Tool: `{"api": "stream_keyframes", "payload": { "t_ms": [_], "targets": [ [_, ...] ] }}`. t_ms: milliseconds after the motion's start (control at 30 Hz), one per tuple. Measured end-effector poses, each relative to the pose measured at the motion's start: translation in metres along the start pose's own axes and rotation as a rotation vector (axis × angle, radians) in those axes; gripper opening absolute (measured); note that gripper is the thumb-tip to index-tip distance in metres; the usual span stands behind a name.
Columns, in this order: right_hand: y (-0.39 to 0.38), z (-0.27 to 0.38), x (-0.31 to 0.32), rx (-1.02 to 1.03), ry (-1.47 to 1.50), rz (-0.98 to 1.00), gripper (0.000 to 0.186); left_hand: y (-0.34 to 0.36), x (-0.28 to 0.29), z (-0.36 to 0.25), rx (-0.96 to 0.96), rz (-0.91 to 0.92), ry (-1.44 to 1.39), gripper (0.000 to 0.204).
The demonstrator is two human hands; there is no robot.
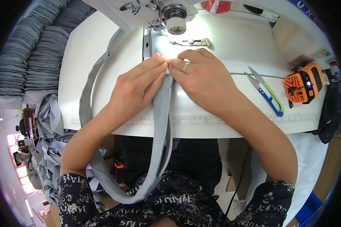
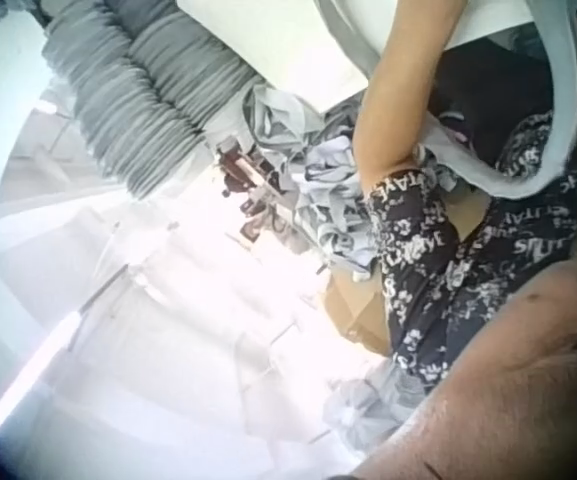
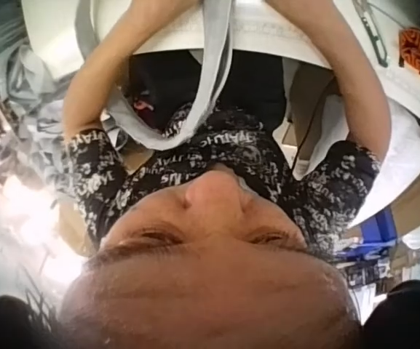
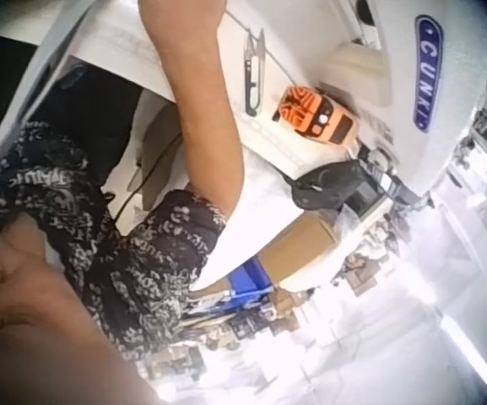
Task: Sewing padded fabric straps using an industrial sewing machine.
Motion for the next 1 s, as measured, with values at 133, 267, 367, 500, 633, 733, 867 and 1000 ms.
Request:
{"api": "stream_keyframes", "payload": {
  "t_ms": [133, 267, 367, 500, 633, 733, 867, 1000],
  "targets": [
    [0.006, -0.006, -0.005, -0.046, -0.052, -0.020, 0.015, 0.006, -0.003, 0.011, -0.040, -0.028, -0.005, 0.017],
    [0.007, -0.013, -0.004, -0.118, -0.044, -0.008, 0.015, 0.010, -0.005, 0.021, -0.009, -0.011, -0.033, 0.015],
    [0.005, -0.016, -0.006, -0.139, -0.029, 0.012, 0.016, 0.013, -0.010, 0.020, -0.010, 0.026, -0.012, 0.020],
    [0.006, -0.018, -0.006, -0.151, -0.030, 0.023, 0.014, 0.012, -0.013, 0.020, 0.003, 0.011, 0.012, 0.017],
    [0.006, -0.020, -0.005, -0.160, -0.051, 0.012, 0.014, 0.010, -0.015, 0.030, 0.085, -0.013, -0.025, 0.017],
    [0.004, -0.023, -0.009, -0.175, -0.033, 0.033, 0.015, 0.011, -0.014, 0.035, 0.153, 0.005, -0.065, 0.023],
    [0.004, -0.026, -0.002, -0.212, 0.001, -0.054, 0.015, 0.005, -0.008, 0.041, 0.255, -0.040, -0.108, 0.022],
    [-0.002, -0.049, -0.007, -0.379, 0.121, -0.045, 0.019, 0.006, -0.005, 0.033, 0.114, -0.102, -0.116, 0.018]
  ]
}}
Point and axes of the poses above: each hand's wrist, its own y-axis towards the middle knuckle, its own x-axis out of the back of the hand, z = x × y, the point moved 9 cm from there along y, towards the middle knuckle, and after that the axes turned 7 degrees about -z, right-handed, at the moved point
